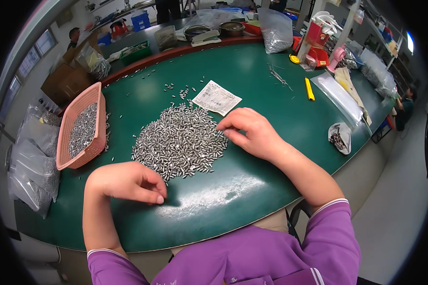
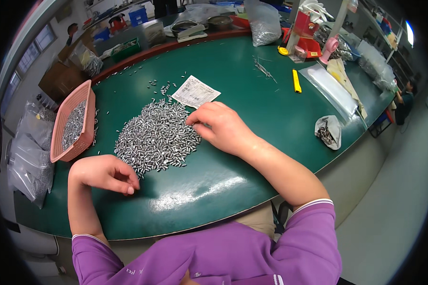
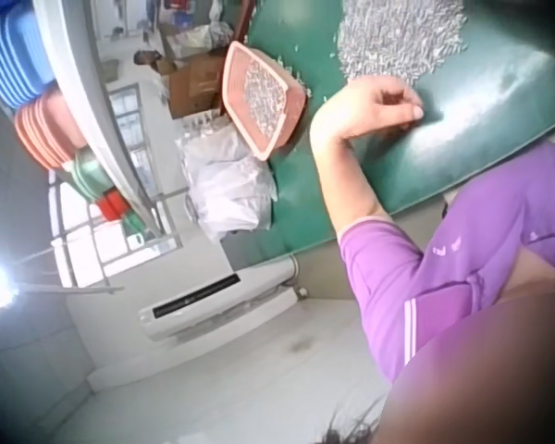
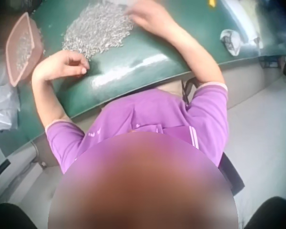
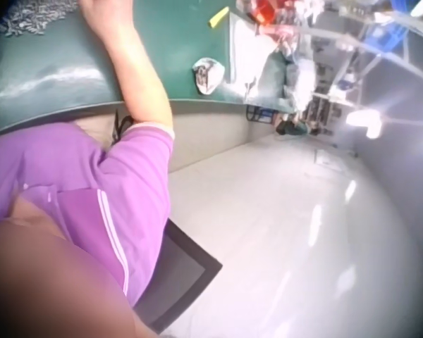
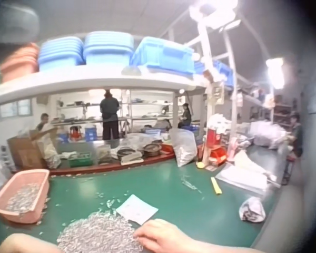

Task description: Sorting and inspecting small metal screws or components at a factory workbench.

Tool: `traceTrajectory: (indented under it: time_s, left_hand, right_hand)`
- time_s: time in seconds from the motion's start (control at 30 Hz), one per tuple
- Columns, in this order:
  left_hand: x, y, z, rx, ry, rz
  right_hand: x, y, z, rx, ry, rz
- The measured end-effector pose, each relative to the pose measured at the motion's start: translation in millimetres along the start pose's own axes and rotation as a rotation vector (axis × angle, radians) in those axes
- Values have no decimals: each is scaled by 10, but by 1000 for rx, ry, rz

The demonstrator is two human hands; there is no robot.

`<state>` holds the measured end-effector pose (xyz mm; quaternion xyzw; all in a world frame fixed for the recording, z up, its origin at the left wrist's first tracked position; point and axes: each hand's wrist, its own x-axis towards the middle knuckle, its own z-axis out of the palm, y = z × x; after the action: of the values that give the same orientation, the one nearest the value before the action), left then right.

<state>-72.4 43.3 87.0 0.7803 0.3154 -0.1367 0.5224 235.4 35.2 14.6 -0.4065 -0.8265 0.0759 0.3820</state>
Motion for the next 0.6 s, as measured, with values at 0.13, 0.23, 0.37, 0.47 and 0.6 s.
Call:
traceTrajectory:
  time_s: [0.13, 0.23, 0.37, 0.47, 0.6]
  left_hand:
    - [199, 45, 187, -230, 97, 193]
    - [399, 44, 344, -514, 202, 317]
    - [508, 70, 444, -760, 163, 365]
    - [526, 63, 482, -759, 216, 344]
    - [570, 14, 511, -799, 256, 341]
  right_hand:
    - [2, -266, 30, 278, -18, -27]
    - [-50, -462, 55, 427, -95, -67]
    - [-82, -538, 91, 461, -116, -204]
    - [-93, -507, 147, 561, -108, -108]
    - [-84, -510, 178, 628, -121, 6]
